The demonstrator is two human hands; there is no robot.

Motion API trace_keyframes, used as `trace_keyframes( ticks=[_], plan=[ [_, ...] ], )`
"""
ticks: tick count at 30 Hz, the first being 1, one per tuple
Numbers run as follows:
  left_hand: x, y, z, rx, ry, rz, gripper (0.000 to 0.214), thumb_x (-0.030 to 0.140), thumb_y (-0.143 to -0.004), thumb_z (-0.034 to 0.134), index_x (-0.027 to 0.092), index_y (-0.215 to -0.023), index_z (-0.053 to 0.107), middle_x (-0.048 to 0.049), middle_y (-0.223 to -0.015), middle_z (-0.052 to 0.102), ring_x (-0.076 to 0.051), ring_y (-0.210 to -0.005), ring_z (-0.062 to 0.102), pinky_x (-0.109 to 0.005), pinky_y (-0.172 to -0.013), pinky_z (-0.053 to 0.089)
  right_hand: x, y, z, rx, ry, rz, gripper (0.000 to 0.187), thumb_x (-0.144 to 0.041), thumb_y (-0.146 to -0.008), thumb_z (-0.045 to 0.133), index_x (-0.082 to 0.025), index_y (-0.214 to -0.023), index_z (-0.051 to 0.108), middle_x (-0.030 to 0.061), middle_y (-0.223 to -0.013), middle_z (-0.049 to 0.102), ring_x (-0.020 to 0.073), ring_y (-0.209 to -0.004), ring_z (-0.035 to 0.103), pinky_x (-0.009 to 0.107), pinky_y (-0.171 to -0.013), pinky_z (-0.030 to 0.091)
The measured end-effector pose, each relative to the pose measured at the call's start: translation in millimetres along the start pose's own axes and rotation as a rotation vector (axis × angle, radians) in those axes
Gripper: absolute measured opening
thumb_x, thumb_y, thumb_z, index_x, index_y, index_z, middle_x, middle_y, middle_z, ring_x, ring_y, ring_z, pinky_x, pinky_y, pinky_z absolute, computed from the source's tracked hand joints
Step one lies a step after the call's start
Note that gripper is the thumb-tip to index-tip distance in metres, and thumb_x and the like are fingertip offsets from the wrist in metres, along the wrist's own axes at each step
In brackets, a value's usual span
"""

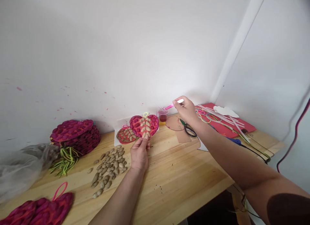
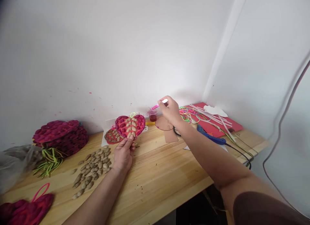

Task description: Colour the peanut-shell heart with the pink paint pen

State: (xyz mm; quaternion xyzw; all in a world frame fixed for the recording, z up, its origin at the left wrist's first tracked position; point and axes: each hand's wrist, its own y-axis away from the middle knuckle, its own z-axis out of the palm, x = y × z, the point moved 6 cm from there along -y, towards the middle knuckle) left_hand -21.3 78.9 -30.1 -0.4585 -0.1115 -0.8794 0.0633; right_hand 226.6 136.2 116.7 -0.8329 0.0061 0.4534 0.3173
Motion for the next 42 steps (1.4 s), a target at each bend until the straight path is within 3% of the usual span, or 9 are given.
trace_keyframes(
  ticks=[1, 6, 13, 27, 36, 42],
  plan=[
    [-0.2, -0.1, -0.3, 0.0, -0.009, 0.003, 0.055, 0.046, -0.04, 0.103, 0.011, -0.074, 0.077, -0.0038, -0.071, 0.071, -0.005, -0.054, 0.048, -0.017, -0.048, 0.036, -2.3, -12.1, 8.4, -0.074, 0.181, -0.003, 0.019, -0.04, -0.093, 0.058, -0.023, -0.094, 0.065, -0.0013, -0.081, 0.07, 0.0151, -0.073, 0.061, 0.028, -0.072, 0.045],
    [-1.2, -1.4, -1.7, -0.011, -0.041, 0.014, 0.055, 0.049, -0.041, 0.102, 0.012, -0.07, 0.074, -0.0016, -0.067, 0.067, -0.005, -0.055, 0.048, -0.017, -0.049, 0.037, 7.8, -50.6, 48.7, -0.21, 0.397, 0.033, 0.012, -0.032, -0.09, 0.064, -0.021, -0.086, 0.069, 0.003, -0.089, 0.076, 0.0185, -0.082, 0.066, 0.029, -0.076, 0.045],
    [-3.3, -1.6, -3.0, -0.004, -0.031, -0.019, 0.061, 0.049, -0.04, 0.103, 0.012, -0.081, 0.078, -0.0033, -0.073, 0.071, -0.005, -0.056, 0.051, -0.017, -0.051, 0.039, 30.5, -53.2, 79.0, -0.342, 0.618, 0.096, 0.014, -0.035, -0.088, 0.069, -0.023, -0.092, 0.075, 0.008, -0.106, 0.079, 0.0258, -0.102, 0.07, 0.033, -0.084, 0.049],
    [0.4, -0.8, 2.1, -0.038, -0.072, 0.033, 0.052, 0.051, -0.049, 0.099, 0.013, -0.075, 0.074, 0.0003, -0.067, 0.064, -0.007, -0.057, 0.049, -0.02, -0.053, 0.037, 30.9, -45.5, 86.4, -0.376, 0.753, 0.081, 0.024, -0.04, -0.091, 0.065, -0.026, -0.106, 0.076, 0.0116, -0.12, 0.076, 0.0336, -0.122, 0.064, 0.045, -0.098, 0.047],
    [0.4, -1.4, 3.3, -0.056, -0.066, 0.047, 0.047, 0.049, -0.052, 0.097, 0.014, -0.07, 0.071, 0.0024, -0.064, 0.059, -0.007, -0.057, 0.047, -0.022, -0.054, 0.035, 28.7, -45.5, 85.7, -0.339, 0.688, 0.061, 0.019, -0.039, -0.088, 0.069, -0.024, -0.095, 0.076, 0.0115, -0.112, 0.078, 0.0344, -0.116, 0.065, 0.047, -0.097, 0.046],
    [1.2, -1.0, 3.7, -0.057, -0.074, 0.049, 0.045, 0.048, -0.054, 0.097, 0.016, -0.07, 0.069, 0.0022, -0.063, 0.057, -0.008, -0.058, 0.047, -0.023, -0.055, 0.035, 17.5, -46.8, 64.1, -0.219, 0.581, 0.066, 0.017, -0.038, -0.089, 0.065, -0.024, -0.095, 0.074, 0.0074, -0.105, 0.078, 0.0299, -0.106, 0.065, 0.044, -0.095, 0.044]
  ],
)
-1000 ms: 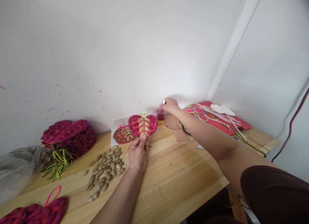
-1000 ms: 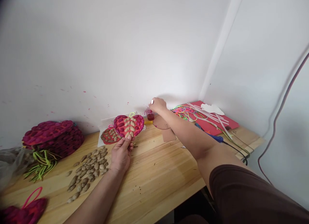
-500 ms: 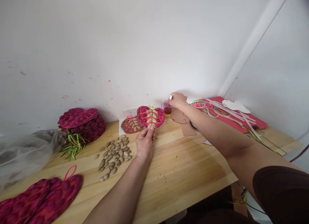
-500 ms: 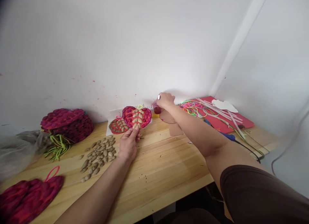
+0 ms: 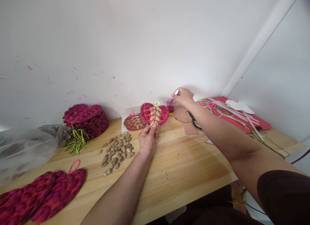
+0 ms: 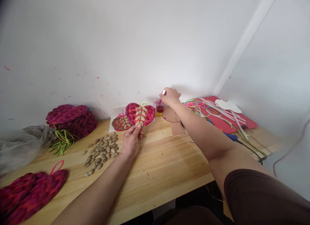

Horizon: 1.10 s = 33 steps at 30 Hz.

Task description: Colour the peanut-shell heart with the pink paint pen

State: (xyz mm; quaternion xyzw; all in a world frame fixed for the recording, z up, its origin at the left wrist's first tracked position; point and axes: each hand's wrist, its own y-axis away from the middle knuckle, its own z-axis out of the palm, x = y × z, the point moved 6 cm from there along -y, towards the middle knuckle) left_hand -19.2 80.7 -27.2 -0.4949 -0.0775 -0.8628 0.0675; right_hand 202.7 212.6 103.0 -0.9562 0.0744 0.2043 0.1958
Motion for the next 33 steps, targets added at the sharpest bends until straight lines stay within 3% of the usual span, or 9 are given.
trace_keyframes(
  ticks=[7, 13, 22, 33],
  plan=[
    [0.2, 0.6, 0.1, -0.006, -0.003, -0.009, 0.05, 0.053, -0.05, 0.098, 0.015, -0.066, 0.068, 0.0021, -0.062, 0.058, -0.008, -0.057, 0.047, -0.022, -0.054, 0.036, 16.0, 13.9, -18.1, 0.107, -0.158, 0.001, 0.024, -0.039, -0.096, 0.055, -0.022, -0.105, 0.071, 0.0051, -0.097, 0.077, 0.0223, -0.089, 0.067, 0.033, -0.081, 0.045],
    [-0.8, 0.0, -0.5, -0.012, 0.01, -0.014, 0.053, 0.054, -0.049, 0.098, 0.015, -0.069, 0.069, 0.0016, -0.063, 0.059, -0.008, -0.057, 0.048, -0.021, -0.055, 0.036, 15.0, 21.3, -9.0, 0.098, -0.155, -0.041, 0.019, -0.036, -0.094, 0.059, -0.023, -0.1, 0.071, 0.0028, -0.091, 0.077, 0.0216, -0.087, 0.066, 0.033, -0.083, 0.043],
    [-0.6, -0.7, 0.4, -0.018, 0.002, -0.008, 0.051, 0.053, -0.051, 0.098, 0.015, -0.069, 0.068, 0.0024, -0.065, 0.057, -0.008, -0.059, 0.048, -0.022, -0.056, 0.037, 9.6, 24.2, -0.7, 0.073, -0.069, -0.075, 0.017, -0.035, -0.094, 0.059, -0.024, -0.099, 0.071, 0.006, -0.095, 0.077, 0.027, -0.101, 0.064, 0.041, -0.095, 0.039],
    [-1.6, -0.4, 3.7, -0.023, -0.007, -0.01, 0.058, 0.06, -0.048, 0.096, 0.015, -0.069, 0.068, 0.0014, -0.063, 0.059, -0.009, -0.057, 0.049, -0.023, -0.055, 0.037, 3.3, 4.5, 11.4, -0.018, 0.004, -0.092, 0.015, -0.035, -0.09, 0.062, -0.025, -0.092, 0.073, 0.0045, -0.095, 0.078, 0.025, -0.095, 0.067, 0.038, -0.088, 0.04]
  ],
)
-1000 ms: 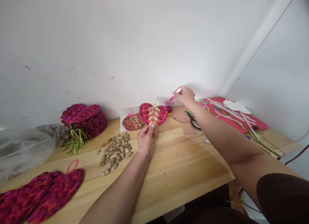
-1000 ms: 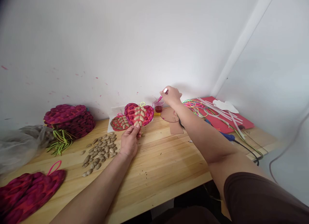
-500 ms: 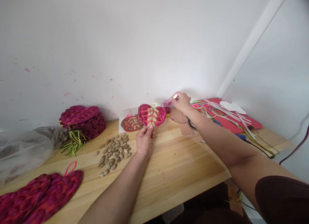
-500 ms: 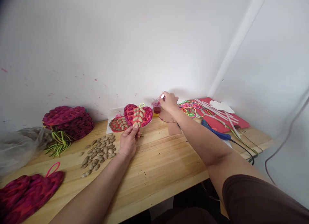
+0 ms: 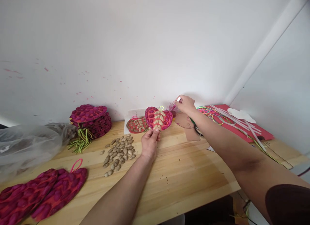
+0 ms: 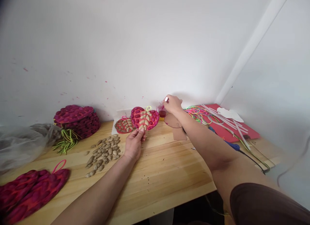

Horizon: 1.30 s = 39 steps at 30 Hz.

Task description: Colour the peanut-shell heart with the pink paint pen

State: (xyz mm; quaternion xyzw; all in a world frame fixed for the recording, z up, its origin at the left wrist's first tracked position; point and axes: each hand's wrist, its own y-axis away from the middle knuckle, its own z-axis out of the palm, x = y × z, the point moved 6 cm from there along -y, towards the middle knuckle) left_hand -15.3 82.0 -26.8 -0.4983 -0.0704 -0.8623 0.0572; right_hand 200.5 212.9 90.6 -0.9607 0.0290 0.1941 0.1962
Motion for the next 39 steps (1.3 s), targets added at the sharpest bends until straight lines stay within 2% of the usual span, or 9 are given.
trace_keyframes(
  ticks=[7, 14, 20, 27, 30, 33, 35, 37, 39],
  plan=[
    [-2.0, -0.6, -0.7, -0.024, -0.016, 0.017, 0.054, 0.06, -0.054, 0.096, 0.015, -0.07, 0.069, 0.0006, -0.066, 0.059, -0.009, -0.059, 0.049, -0.023, -0.056, 0.038, 6.6, -4.9, 2.9, -0.016, 0.038, 0.025, 0.018, -0.036, -0.091, 0.06, -0.025, -0.097, 0.073, 0.0062, -0.1, 0.078, 0.0266, -0.098, 0.068, 0.038, -0.087, 0.041],
    [-4.0, -2.1, -1.6, -0.021, -0.046, 0.028, 0.054, 0.061, -0.057, 0.094, 0.016, -0.067, 0.068, 0.0006, -0.063, 0.059, -0.009, -0.057, 0.048, -0.023, -0.056, 0.038, -0.1, -11.7, 5.3, -0.042, 0.027, -0.03, 0.011, -0.03, -0.088, 0.064, -0.024, -0.09, 0.073, 0.0073, -0.097, 0.079, 0.0281, -0.101, 0.068, 0.039, -0.089, 0.04],
    [-3.7, -0.8, -1.2, -0.014, -0.018, 0.016, 0.056, 0.062, -0.052, 0.095, 0.015, -0.072, 0.072, 0.0002, -0.065, 0.059, -0.011, -0.06, 0.05, -0.022, -0.052, 0.038, -5.9, -12.5, -0.7, -0.015, -0.112, -0.03, 0.006, -0.029, -0.082, 0.07, -0.023, -0.079, 0.07, 0.0035, -0.084, 0.076, 0.0244, -0.088, 0.068, 0.037, -0.087, 0.04],
    [-5.9, -2.4, -3.9, 0.03, 0.001, 0.023, 0.056, 0.061, -0.052, 0.095, 0.014, -0.078, 0.078, -0.0057, -0.078, 0.068, -0.015, -0.072, 0.06, -0.021, -0.05, 0.041, 7.8, 5.2, -17.6, 0.089, -0.496, 0.063, 0.011, -0.034, -0.075, 0.071, -0.024, -0.07, 0.067, -0.0001, -0.069, 0.066, 0.0203, -0.073, 0.059, 0.034, -0.074, 0.041],
    [-8.9, -3.4, -4.1, 0.041, 0.034, -0.003, 0.057, 0.06, -0.049, 0.096, 0.014, -0.078, 0.078, -0.0062, -0.08, 0.069, -0.015, -0.073, 0.063, -0.021, -0.052, 0.043, 18.4, 20.2, -23.7, 0.111, -0.756, 0.155, 0.025, -0.048, -0.07, 0.073, -0.025, -0.071, 0.062, -0.0012, -0.064, 0.059, 0.0182, -0.066, 0.054, 0.032, -0.065, 0.04],
    [-9.5, -3.9, -3.1, 0.021, 0.041, 0.001, 0.055, 0.058, -0.052, 0.096, 0.014, -0.079, 0.078, -0.0049, -0.08, 0.068, -0.015, -0.071, 0.063, -0.021, -0.053, 0.046, 23.5, 40.5, -24.6, 0.045, -1.008, 0.257, 0.046, -0.065, -0.058, 0.076, -0.027, -0.07, 0.053, -0.004, -0.058, 0.049, 0.0155, -0.056, 0.047, 0.03, -0.053, 0.035],
    [-8.3, -3.9, -3.1, 0.017, 0.022, 0.019, 0.051, 0.058, -0.056, 0.094, 0.014, -0.077, 0.077, -0.004, -0.078, 0.067, -0.015, -0.072, 0.062, -0.022, -0.054, 0.047, 22.6, 55.8, -23.7, -0.014, -1.133, 0.304, 0.054, -0.067, -0.05, 0.081, -0.027, -0.069, 0.05, -0.005, -0.059, 0.047, 0.0139, -0.055, 0.047, 0.029, -0.052, 0.039],
    [-6.1, -3.6, -3.2, 0.016, -0.002, 0.038, 0.049, 0.056, -0.058, 0.093, 0.014, -0.077, 0.077, -0.004, -0.077, 0.066, -0.015, -0.073, 0.061, -0.022, -0.054, 0.047, 20.2, 71.2, -22.3, -0.051, -1.236, 0.35, 0.057, -0.063, -0.045, 0.087, -0.025, -0.07, 0.052, -0.0058, -0.06, 0.048, 0.0123, -0.056, 0.048, 0.027, -0.052, 0.042],
    [-4.3, -3.0, -5.0, 0.045, -0.01, 0.04, 0.048, 0.055, -0.058, 0.093, 0.014, -0.078, 0.077, -0.0048, -0.081, 0.068, -0.014, -0.073, 0.059, -0.021, -0.051, 0.045, 17.2, 86.0, -19.2, -0.075, -1.403, 0.435, 0.058, -0.051, -0.041, 0.096, -0.024, -0.072, 0.056, -0.0065, -0.061, 0.05, 0.0103, -0.058, 0.049, 0.024, -0.052, 0.043]
  ],
)
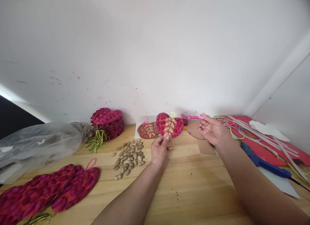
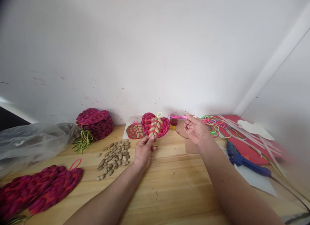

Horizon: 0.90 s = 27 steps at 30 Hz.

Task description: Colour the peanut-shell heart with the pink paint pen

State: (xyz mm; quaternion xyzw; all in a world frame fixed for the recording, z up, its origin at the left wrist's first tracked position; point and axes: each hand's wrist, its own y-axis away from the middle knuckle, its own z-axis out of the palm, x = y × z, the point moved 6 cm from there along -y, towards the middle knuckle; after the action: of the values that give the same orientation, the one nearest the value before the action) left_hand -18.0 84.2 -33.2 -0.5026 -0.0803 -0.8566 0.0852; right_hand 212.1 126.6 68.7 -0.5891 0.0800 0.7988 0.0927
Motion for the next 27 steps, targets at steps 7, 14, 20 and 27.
trace_keyframes(
  ticks=[7, 14, 20, 27],
  plan=[
    [12.7, 1.5, -1.3, 0.014, -0.082, 0.078, 0.039, 0.049, -0.064, 0.091, 0.015, -0.072, 0.074, -0.0012, -0.08, 0.069, -0.005, -0.05, 0.044, -0.02, -0.045, 0.038, 5.3, 29.1, 5.2, -0.054, -0.239, 0.088, 0.051, -0.034, -0.051, 0.102, -0.022, -0.074, 0.058, -0.008, -0.06, 0.051, 0.0082, -0.059, 0.049, 0.02, -0.052, 0.044],
    [12.8, 11.4, 6.2, -0.057, -0.07, 0.002, 0.045, 0.05, -0.061, 0.094, 0.014, -0.081, 0.075, -0.0053, -0.083, 0.072, -0.015, -0.072, 0.069, -0.021, -0.054, 0.051, 6.1, 30.4, 2.8, -0.072, -0.163, -0.12, 0.053, -0.045, -0.048, 0.103, -0.022, -0.072, 0.062, -0.0079, -0.061, 0.052, 0.0069, -0.058, 0.047, 0.022, -0.055, 0.041],
    [6.9, 17.2, 9.2, -0.091, -0.053, -0.072, 0.05, 0.051, -0.058, 0.096, 0.013, -0.081, 0.074, -0.0014, -0.078, 0.067, -0.012, -0.063, 0.068, -0.021, -0.052, 0.052, -0.1, 34.1, 3.5, -0.056, -0.049, -0.325, 0.044, -0.053, -0.06, 0.096, -0.024, -0.076, 0.068, -0.0068, -0.06, 0.056, 0.0081, -0.057, 0.047, 0.025, -0.056, 0.038],
    [4.1, 17.3, 7.8, -0.086, -0.071, -0.093, 0.048, 0.05, -0.06, 0.095, 0.013, -0.078, 0.072, -0.001, -0.075, 0.066, -0.011, -0.062, 0.067, -0.02, -0.052, 0.05, -3.7, 37.6, -0.9, -0.025, 0.045, -0.442, 0.04, -0.054, -0.068, 0.091, -0.024, -0.078, 0.067, -0.0054, -0.064, 0.056, 0.0094, -0.059, 0.048, 0.025, -0.056, 0.037]
  ],
)
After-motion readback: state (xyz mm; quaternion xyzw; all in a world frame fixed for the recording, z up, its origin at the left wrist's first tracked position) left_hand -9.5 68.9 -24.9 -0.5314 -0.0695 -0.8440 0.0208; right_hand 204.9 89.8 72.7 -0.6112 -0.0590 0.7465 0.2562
